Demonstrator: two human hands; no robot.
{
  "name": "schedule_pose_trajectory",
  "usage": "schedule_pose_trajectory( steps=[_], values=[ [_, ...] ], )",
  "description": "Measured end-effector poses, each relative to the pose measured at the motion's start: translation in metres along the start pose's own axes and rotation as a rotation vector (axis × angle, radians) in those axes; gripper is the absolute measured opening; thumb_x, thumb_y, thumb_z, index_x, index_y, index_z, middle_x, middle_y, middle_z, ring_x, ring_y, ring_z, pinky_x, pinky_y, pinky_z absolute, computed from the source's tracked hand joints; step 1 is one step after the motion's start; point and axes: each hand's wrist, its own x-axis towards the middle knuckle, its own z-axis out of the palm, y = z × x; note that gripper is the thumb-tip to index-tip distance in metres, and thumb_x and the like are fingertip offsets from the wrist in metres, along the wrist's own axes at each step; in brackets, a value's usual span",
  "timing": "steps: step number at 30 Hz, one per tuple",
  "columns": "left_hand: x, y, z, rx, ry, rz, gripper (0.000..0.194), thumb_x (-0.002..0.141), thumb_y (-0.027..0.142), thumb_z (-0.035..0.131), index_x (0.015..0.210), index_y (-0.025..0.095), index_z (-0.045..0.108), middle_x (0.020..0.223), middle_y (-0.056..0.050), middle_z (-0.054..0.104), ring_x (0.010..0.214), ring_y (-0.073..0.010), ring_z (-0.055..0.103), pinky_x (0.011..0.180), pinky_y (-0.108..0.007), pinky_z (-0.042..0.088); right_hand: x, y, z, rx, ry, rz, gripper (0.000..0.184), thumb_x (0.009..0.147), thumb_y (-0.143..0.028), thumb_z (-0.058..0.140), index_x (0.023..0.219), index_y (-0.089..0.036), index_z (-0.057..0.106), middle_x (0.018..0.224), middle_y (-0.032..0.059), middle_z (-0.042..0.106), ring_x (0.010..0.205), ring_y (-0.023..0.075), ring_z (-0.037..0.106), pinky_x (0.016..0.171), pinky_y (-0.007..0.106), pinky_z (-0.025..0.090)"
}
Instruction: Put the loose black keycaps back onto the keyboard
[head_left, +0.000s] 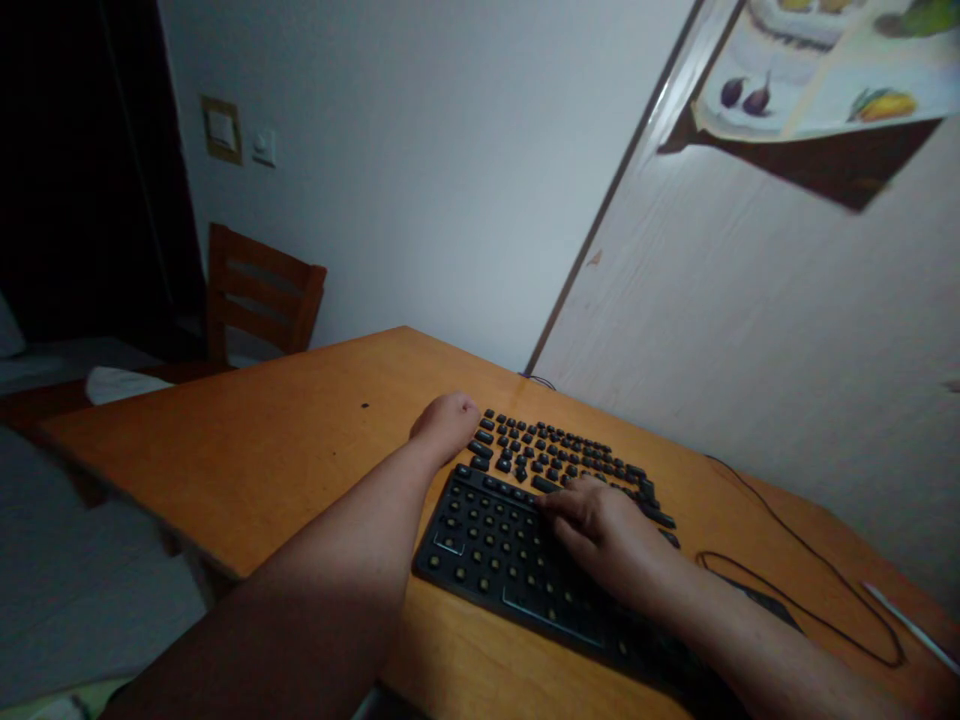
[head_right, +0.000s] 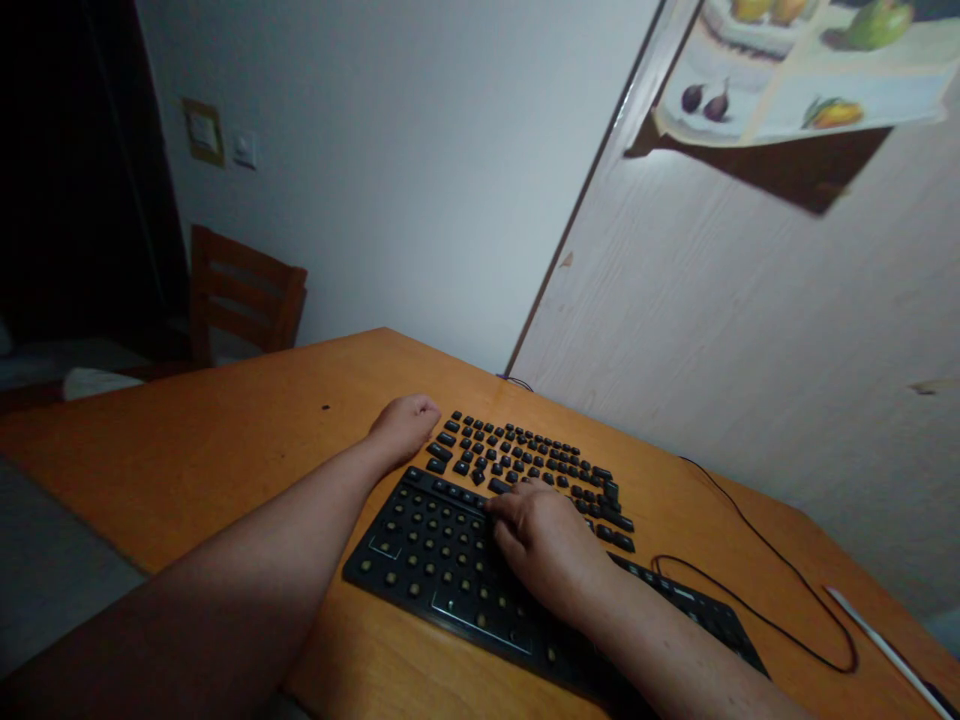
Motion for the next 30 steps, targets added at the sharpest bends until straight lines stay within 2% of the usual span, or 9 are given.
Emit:
schedule_pose_trajectory(
  steps=[11,14,17,19,22,24,30],
  values=[
    [0.004,-0.011,0.003,-0.037,0.008,0.047,0.02,0.08,0.032,0.05,0.074,0.019,0.064,0.072,-0.003,0.067,0.063,-0.0147,0.055,0.054,-0.024,0.035,0.002,-0.004,0.001,-0.004,0.02,-0.028,0.024,0.083,-0.013,0.051,0.091,-0.021,0.073,0.08,0.0042,0.066,0.082,0.0192,0.058,0.075,0.03,0.043],
    [0.005,-0.013,0.004,-0.048,0.012,0.045,0.021,0.08,0.032,0.049,0.075,0.019,0.064,0.07,-0.002,0.066,0.063,-0.0146,0.055,0.055,-0.024,0.035,0.004,0.003,-0.001,0.035,0.047,-0.03,0.025,0.083,-0.013,0.051,0.091,-0.02,0.073,0.083,0.0045,0.068,0.083,0.019,0.059,0.077,0.03,0.044],
    [0.005,-0.015,0.004,-0.062,0.008,0.038,0.021,0.08,0.032,0.049,0.076,0.018,0.065,0.069,-0.002,0.066,0.064,-0.0145,0.056,0.055,-0.023,0.035,0.014,0.026,-0.004,0.125,0.123,0.024,0.025,0.085,-0.017,0.05,0.096,-0.019,0.073,0.091,0.0053,0.071,0.087,0.0188,0.062,0.08,0.03,0.045],
    [0.006,-0.016,0.004,-0.074,0.003,0.046,0.022,0.08,0.032,0.049,0.076,0.018,0.065,0.068,-0.002,0.065,0.063,-0.0146,0.056,0.055,-0.024,0.035,0.027,0.049,-0.008,0.154,0.161,0.133,0.024,0.086,-0.021,0.05,0.094,-0.019,0.073,0.092,0.0052,0.072,0.085,0.0189,0.063,0.076,0.029,0.046],
    [0.006,-0.017,0.004,-0.087,0.002,0.06,0.021,0.08,0.033,0.05,0.074,0.018,0.064,0.067,-0.002,0.065,0.062,-0.0148,0.056,0.055,-0.024,0.035,0.051,0.084,-0.012,0.062,0.166,0.264,0.021,0.083,-0.023,0.054,0.091,-0.019,0.073,0.089,0.0052,0.072,0.083,0.0189,0.064,0.071,0.027,0.045],
    [0.006,-0.018,0.004,-0.106,0.005,0.053,0.021,0.08,0.032,0.05,0.075,0.018,0.064,0.066,-0.002,0.065,0.062,-0.0149,0.057,0.055,-0.024,0.036,0.067,0.102,-0.013,0.035,0.163,0.304,0.02,0.081,-0.023,0.056,0.088,-0.018,0.074,0.083,0.0054,0.073,0.078,0.0191,0.063,0.065,0.026,0.043],
    [0.003,-0.014,0.003,-0.137,0.013,0.014,0.023,0.08,0.035,0.05,0.076,0.018,0.064,0.064,-0.001,0.065,0.06,-0.0145,0.057,0.054,-0.024,0.036,0.108,0.13,-0.006,-0.006,0.109,0.34,0.018,0.077,-0.026,0.063,0.086,-0.019,0.077,0.081,0.0054,0.073,0.073,0.0182,0.062,0.059,0.026,0.038]
  ],
)
